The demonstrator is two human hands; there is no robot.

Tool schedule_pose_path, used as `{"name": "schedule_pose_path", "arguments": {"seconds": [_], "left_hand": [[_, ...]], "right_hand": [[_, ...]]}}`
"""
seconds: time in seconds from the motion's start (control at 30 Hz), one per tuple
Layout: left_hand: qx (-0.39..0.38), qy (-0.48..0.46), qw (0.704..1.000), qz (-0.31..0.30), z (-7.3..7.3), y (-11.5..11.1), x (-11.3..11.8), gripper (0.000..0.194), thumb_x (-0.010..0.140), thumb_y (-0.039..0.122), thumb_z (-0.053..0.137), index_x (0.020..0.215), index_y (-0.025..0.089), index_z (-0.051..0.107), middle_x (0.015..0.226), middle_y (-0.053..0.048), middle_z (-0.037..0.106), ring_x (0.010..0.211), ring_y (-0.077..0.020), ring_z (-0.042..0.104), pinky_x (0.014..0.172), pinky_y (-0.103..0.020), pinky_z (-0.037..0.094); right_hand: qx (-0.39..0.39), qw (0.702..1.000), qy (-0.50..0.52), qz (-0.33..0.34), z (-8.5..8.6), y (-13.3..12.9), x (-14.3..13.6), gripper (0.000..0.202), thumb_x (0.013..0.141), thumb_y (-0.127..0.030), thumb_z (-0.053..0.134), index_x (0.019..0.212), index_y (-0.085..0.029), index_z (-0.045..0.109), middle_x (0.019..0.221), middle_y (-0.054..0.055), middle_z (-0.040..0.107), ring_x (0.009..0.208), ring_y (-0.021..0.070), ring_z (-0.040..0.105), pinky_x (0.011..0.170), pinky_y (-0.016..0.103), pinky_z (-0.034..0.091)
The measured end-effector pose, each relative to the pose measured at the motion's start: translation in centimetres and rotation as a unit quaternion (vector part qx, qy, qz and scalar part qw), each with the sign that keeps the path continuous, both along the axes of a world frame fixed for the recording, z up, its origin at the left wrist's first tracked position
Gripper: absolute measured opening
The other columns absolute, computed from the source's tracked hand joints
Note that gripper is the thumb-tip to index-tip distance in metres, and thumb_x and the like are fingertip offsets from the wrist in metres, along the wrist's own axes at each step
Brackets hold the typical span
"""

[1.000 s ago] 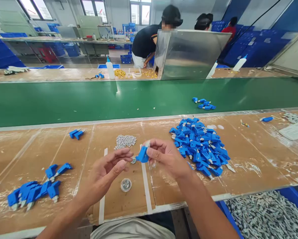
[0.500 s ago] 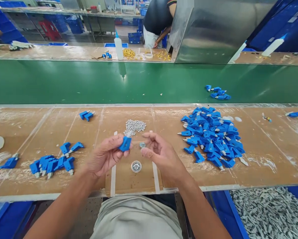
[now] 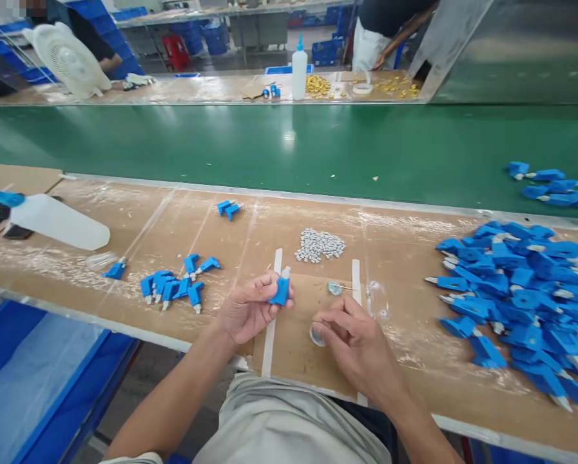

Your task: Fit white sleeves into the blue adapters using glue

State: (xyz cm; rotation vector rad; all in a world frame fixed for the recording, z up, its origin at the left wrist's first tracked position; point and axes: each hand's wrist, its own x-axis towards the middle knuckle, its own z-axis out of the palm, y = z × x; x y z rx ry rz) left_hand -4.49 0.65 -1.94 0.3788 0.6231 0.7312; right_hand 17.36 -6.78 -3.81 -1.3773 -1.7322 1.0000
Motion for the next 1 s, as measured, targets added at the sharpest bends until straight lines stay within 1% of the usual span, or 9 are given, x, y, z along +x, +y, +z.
{"name": "schedule_pose_path", "arguments": {"seconds": [0.1,0.2,0.33,0.43,0.5,0.57,0.63,0.83,1.0], "left_hand": [[-0.002,-0.006,1.0,0.012,0.1,-0.2,0.0,0.034,0.068,0.015,0.086,0.095,0.013,0.067,0.082,-0.003,0.066,0.076,-0.0174,0.074,0.054,-0.013,0.055],[-0.004,-0.005,1.0,0.006,0.4,-0.4,0.0,0.034,0.074,0.016,0.083,0.105,0.01,0.07,0.085,-0.004,0.067,0.078,-0.0174,0.074,0.061,-0.015,0.058],[-0.002,0.007,1.0,0.005,0.6,-0.8,-0.1,0.028,0.08,0.021,0.08,0.103,0.006,0.074,0.085,-0.007,0.07,0.081,-0.0166,0.074,0.069,-0.016,0.061],[0.002,0.016,1.0,-0.019,0.4,-1.1,0.0,0.033,0.08,0.028,0.081,0.105,0.007,0.075,0.083,-0.008,0.072,0.08,-0.0172,0.075,0.071,-0.018,0.062],[-0.006,0.02,0.998,-0.051,0.2,-1.3,0.3,0.035,0.079,0.03,0.082,0.105,0.007,0.075,0.083,-0.009,0.073,0.078,-0.0171,0.075,0.069,-0.017,0.061],[-0.014,0.021,0.996,-0.08,0.1,-1.6,0.7,0.036,0.08,0.03,0.082,0.106,0.006,0.075,0.084,-0.01,0.074,0.078,-0.0173,0.075,0.067,-0.016,0.061],[-0.01,0.016,0.995,-0.099,0.1,-1.8,1.1,0.036,0.082,0.03,0.08,0.107,0.005,0.074,0.086,-0.011,0.074,0.079,-0.0172,0.075,0.067,-0.016,0.06],[0.015,-0.007,0.992,-0.125,0.6,-2.2,2.1,0.037,0.085,0.033,0.076,0.108,0.004,0.074,0.087,-0.013,0.071,0.079,-0.017,0.073,0.064,-0.015,0.058],[0.029,0.0,0.99,-0.139,0.6,-2.3,2.2,0.032,0.086,0.035,0.074,0.094,0.004,0.075,0.082,-0.012,0.068,0.073,-0.0141,0.071,0.062,-0.013,0.055]], "right_hand": [[0.048,0.998,-0.025,0.035,0.0,-0.8,0.2,0.015,0.102,-0.027,0.056,0.098,-0.024,0.07,0.087,0.002,0.048,0.067,0.0167,0.048,0.059,0.03,0.037],[0.043,0.997,-0.041,0.053,0.5,-1.5,0.2,0.016,0.104,-0.024,0.052,0.1,-0.025,0.068,0.089,0.002,0.051,0.071,0.0172,0.05,0.063,0.031,0.038],[-0.011,1.0,-0.022,-0.005,1.2,-1.6,0.2,0.018,0.104,-0.031,0.055,0.092,-0.023,0.066,0.086,0.002,0.055,0.073,0.0188,0.052,0.067,0.032,0.039],[-0.061,0.991,0.088,-0.083,1.3,-0.9,0.7,0.018,0.1,-0.036,0.062,0.09,-0.023,0.067,0.082,0.001,0.058,0.069,0.0175,0.052,0.064,0.03,0.04],[-0.074,0.971,0.191,-0.126,1.3,-0.4,1.1,0.018,0.097,-0.039,0.067,0.09,-0.022,0.068,0.085,0.001,0.061,0.067,0.0157,0.052,0.061,0.028,0.041],[-0.059,0.949,0.27,-0.155,1.6,0.0,1.3,0.017,0.095,-0.039,0.071,0.091,-0.022,0.07,0.089,0.002,0.064,0.065,0.0142,0.052,0.059,0.027,0.041],[-0.024,0.937,0.304,-0.17,2.4,0.1,1.1,0.014,0.094,-0.036,0.072,0.092,-0.022,0.071,0.091,0.003,0.066,0.065,0.0139,0.053,0.059,0.026,0.042],[0.102,0.951,0.209,-0.205,5.4,-0.5,-1.2,0.004,0.096,-0.025,0.069,0.094,-0.023,0.072,0.09,0.004,0.068,0.069,0.0162,0.059,0.064,0.029,0.049],[0.118,0.956,0.175,-0.205,5.8,-0.6,-2.2,0.004,0.097,-0.025,0.067,0.095,-0.023,0.071,0.09,0.005,0.069,0.078,0.0211,0.065,0.066,0.032,0.055]]}}
